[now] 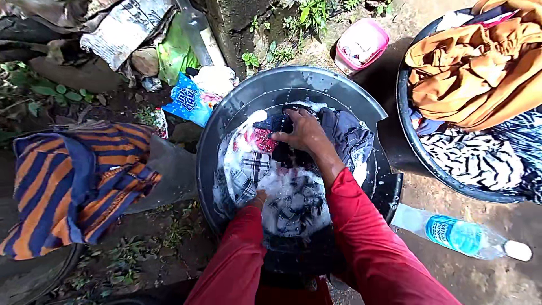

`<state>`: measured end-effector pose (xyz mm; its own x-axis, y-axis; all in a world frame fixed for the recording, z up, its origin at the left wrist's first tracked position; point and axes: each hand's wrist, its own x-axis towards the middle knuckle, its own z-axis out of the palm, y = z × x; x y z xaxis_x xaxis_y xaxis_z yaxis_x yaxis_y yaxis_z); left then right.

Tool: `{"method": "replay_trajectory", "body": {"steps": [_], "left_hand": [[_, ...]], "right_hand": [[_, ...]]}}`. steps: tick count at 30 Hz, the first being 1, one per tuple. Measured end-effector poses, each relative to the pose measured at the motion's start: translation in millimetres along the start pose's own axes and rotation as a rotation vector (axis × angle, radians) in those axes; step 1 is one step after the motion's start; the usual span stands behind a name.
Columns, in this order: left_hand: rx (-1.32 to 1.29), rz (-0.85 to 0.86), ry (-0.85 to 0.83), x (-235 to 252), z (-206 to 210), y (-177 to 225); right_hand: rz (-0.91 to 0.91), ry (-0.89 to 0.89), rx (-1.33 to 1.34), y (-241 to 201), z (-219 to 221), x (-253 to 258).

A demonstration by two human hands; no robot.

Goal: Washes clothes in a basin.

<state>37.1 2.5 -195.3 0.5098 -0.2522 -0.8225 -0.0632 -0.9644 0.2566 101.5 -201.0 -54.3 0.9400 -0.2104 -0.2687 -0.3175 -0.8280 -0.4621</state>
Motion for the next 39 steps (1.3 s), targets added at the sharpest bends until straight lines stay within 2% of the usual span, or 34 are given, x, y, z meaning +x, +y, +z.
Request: {"method": "replay_trajectory", "body": {"steps": [1, 3, 5, 8, 11, 13, 15, 18, 21, 23, 26, 29, 31, 34, 36, 37, 39], "left_hand": [[0.064, -0.028, -0.043, -8, -6, -3], [0.157, -0.026, -0.065, -6, -10, -14], [0.198, 0.01, -0.035, -13, -15, -13], [0.086, 0.14, 0.068, -17, -24, 17], [0.037, 0.276, 0.285, -37, -3, 61], [0.119, 0.455, 0.174, -55, 27, 71], [0.225, 0.538, 0.031, -50, 51, 68], [0.239, 0.537, 0.034, -35, 40, 57], [0.235, 0.538, 0.159, -26, 5, 36], [0.243, 0.566, 0.305, -10, -19, 15], [0.236, 0.554, 0.486, -3, -72, -4], [0.299, 0.421, 0.547, -7, -117, 0], [0.323, 0.308, 0.508, -15, -130, 15], [0.369, 0.281, 0.399, -44, -127, 43], [0.349, 0.475, 0.388, -55, -100, 47], [0.334, 0.597, 0.324, -56, -82, 43], [0.382, 0.717, 0.092, -52, -46, 33]], "right_hand": [[0.047, -0.075, -0.104, 0, 12, 23], [0.063, -0.044, -0.196, 12, 34, 53], [0.116, 0.045, -0.037, 31, 24, 57], [0.155, 0.385, 0.519, 72, -10, 14], [0.059, 0.619, 0.846, 90, -28, -50], [-0.067, 0.735, 1.055, 85, -40, -85], [-0.232, 0.793, 1.184, 73, -63, -117], [-0.477, 0.797, 1.119, 67, -111, -161], [-0.548, 0.792, 0.894, 49, -156, -189], [-0.62, 0.716, 0.738, 40, -159, -207], [-0.705, 0.479, 0.569, 26, -133, -216], [-0.595, 0.155, 0.567, 23, -74, -203], [-0.449, -0.102, 0.548, 23, -27, -185], [-0.264, -0.38, 0.125, 22, 42, -158], [-0.134, -0.575, -0.144, 13, 80, -153], [-0.084, -0.624, -0.199, 10, 100, -151], [-0.027, -0.57, -0.208, 13, 135, -143]]}}
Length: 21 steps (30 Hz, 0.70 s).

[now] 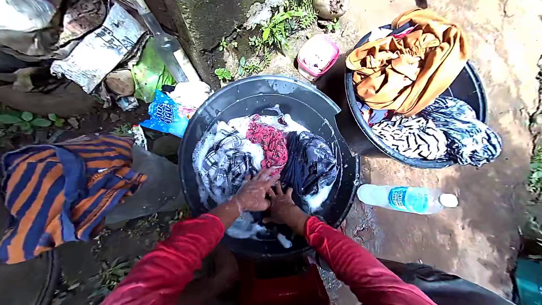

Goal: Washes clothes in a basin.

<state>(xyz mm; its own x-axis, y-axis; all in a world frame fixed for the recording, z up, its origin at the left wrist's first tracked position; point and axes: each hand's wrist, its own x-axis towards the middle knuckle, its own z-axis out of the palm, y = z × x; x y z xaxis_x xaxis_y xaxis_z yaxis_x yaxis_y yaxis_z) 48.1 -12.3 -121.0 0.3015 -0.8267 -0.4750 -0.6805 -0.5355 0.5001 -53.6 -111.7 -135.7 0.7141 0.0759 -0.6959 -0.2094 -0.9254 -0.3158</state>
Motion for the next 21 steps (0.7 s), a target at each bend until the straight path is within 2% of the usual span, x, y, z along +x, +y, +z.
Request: {"method": "replay_trajectory", "body": {"steps": [2, 4, 9, 12, 14, 16, 17, 18, 20, 21], "left_hand": [[0.019, 0.014, -0.151, -5, 36, -8], [0.04, -0.029, -0.181, -2, 52, -27], [-0.027, -0.274, -0.356, 19, 46, -40], [-0.037, -0.362, -0.408, 21, 42, -47], [-0.034, -0.439, -0.384, 16, 40, -46], [-0.022, -0.486, -0.369, 12, 42, -41], [-0.013, -0.479, -0.375, 13, 39, -33], [-0.025, -0.44, -0.36, 15, 36, -24], [-0.163, -0.351, -0.237, 17, 33, -6], [-0.261, -0.339, -0.179, 19, 34, 4]], "right_hand": [[-0.04, 0.115, 0.003, 11, 19, 26], [-0.132, 0.167, -0.012, 29, 27, 48], [-0.065, -0.107, 0.198, 57, 16, 77], [-0.016, -0.14, 0.251, 45, -13, 76], [-0.082, -0.077, 0.237, 46, -49, 60], [-0.121, 0.149, 0.232, 57, -77, 22], [-0.041, 0.315, 0.176, 63, -85, -3], [0.071, 0.407, 0.128, 71, -89, -24], [0.289, 0.32, 0.101, 93, -81, -33], [0.339, 0.291, 0.108, 107, -65, -24]]}}
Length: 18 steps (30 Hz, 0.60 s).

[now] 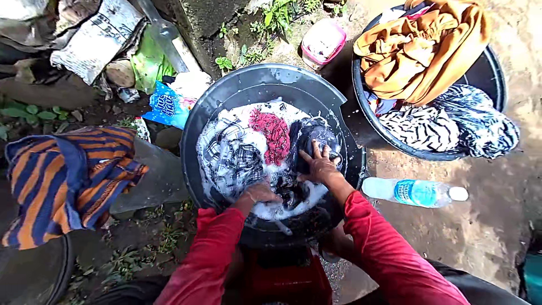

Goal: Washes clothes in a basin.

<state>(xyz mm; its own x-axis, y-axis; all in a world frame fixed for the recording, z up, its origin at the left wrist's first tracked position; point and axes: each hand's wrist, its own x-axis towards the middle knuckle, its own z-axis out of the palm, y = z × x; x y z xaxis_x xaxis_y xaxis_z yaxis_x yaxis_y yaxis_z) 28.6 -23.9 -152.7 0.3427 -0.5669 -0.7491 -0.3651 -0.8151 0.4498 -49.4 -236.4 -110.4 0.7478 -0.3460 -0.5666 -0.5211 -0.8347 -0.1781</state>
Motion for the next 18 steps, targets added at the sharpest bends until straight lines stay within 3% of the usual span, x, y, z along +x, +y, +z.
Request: {"method": "replay_trajectory", "body": {"steps": [4, 8, 11, 15, 18], "left_hand": [[-0.041, -0.054, 0.155, 6, 26, 29], [0.136, -0.088, 0.151, 4, 51, 29], [0.017, 0.03, 0.128, 15, 51, 12], [-0.15, 0.071, -0.083, 40, 36, 0], [-0.082, 0.027, -0.132, 40, 39, -2]], "right_hand": [[-0.145, 0.306, 0.037, 32, 40, 62], [-0.216, 0.312, -0.112, 24, 18, 127], [-0.291, 0.277, -0.118, 16, -2, 156], [-0.21, 0.051, 0.029, -12, -47, 134], [-0.279, 0.169, 0.267, -62, -37, 77]]}}
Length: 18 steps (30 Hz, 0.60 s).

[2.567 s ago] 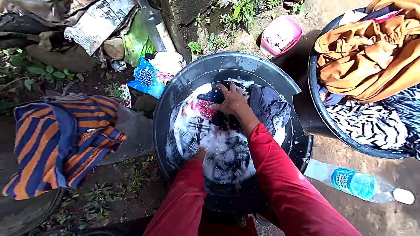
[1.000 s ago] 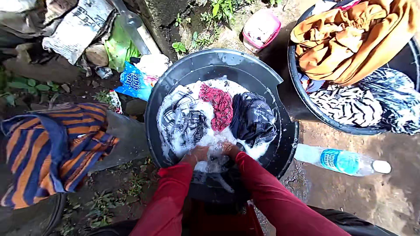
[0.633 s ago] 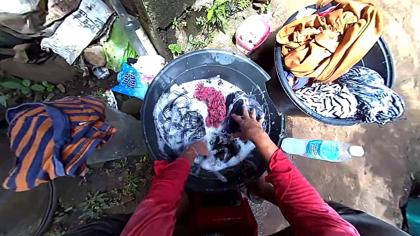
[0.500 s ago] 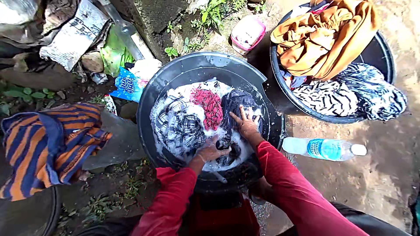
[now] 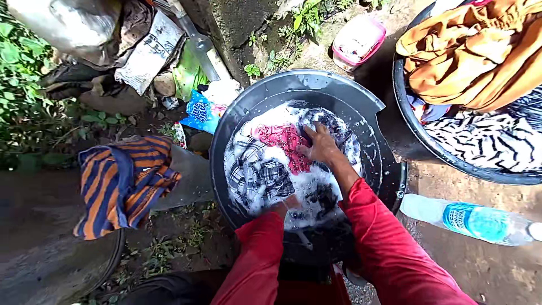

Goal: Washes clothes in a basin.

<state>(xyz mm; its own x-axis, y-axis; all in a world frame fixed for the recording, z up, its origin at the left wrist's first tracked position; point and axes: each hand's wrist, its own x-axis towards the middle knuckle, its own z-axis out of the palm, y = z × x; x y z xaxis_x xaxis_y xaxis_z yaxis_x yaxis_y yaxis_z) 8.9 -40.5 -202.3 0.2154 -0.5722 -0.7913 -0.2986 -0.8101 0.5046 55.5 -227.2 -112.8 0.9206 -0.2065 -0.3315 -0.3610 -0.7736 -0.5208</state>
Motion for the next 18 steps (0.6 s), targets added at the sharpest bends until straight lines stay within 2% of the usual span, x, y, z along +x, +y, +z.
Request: {"method": "replay_trajectory", "body": {"steps": [2, 4, 6, 8, 10, 12, 14, 16, 18], "left_hand": [[0.044, -0.014, 0.029, -10, -1, 9], [0.03, -0.013, 0.062, -16, 1, 11], [-0.055, 0.003, 0.131, -26, 0, 6], [-0.166, 0.057, 0.229, -31, -7, 3], [-0.208, 0.125, 0.403, -39, -13, 4], [-0.044, 0.113, 0.607, -50, -28, 18], [0.153, 0.11, 0.754, -47, -44, 26], [0.205, 0.026, 0.759, -37, -63, 14], [0.159, -0.06, 0.749, -27, -84, -9]], "right_hand": [[-0.064, 0.003, 0.023, -23, 45, -11], [-0.045, -0.047, 0.081, -29, 62, -15], [-0.063, -0.064, 0.355, -26, 36, -28], [-0.085, 0.082, 0.7, -15, -13, -47], [-0.109, 0.231, 0.823, -8, -72, -73], [-0.179, 0.355, 0.734, -1, -119, -89], [-0.223, 0.545, 0.528, 11, -149, -75], [-0.155, 0.737, 0.256, 14, -158, -62], [-0.053, 0.67, 0.007, 9, -155, -57]]}}
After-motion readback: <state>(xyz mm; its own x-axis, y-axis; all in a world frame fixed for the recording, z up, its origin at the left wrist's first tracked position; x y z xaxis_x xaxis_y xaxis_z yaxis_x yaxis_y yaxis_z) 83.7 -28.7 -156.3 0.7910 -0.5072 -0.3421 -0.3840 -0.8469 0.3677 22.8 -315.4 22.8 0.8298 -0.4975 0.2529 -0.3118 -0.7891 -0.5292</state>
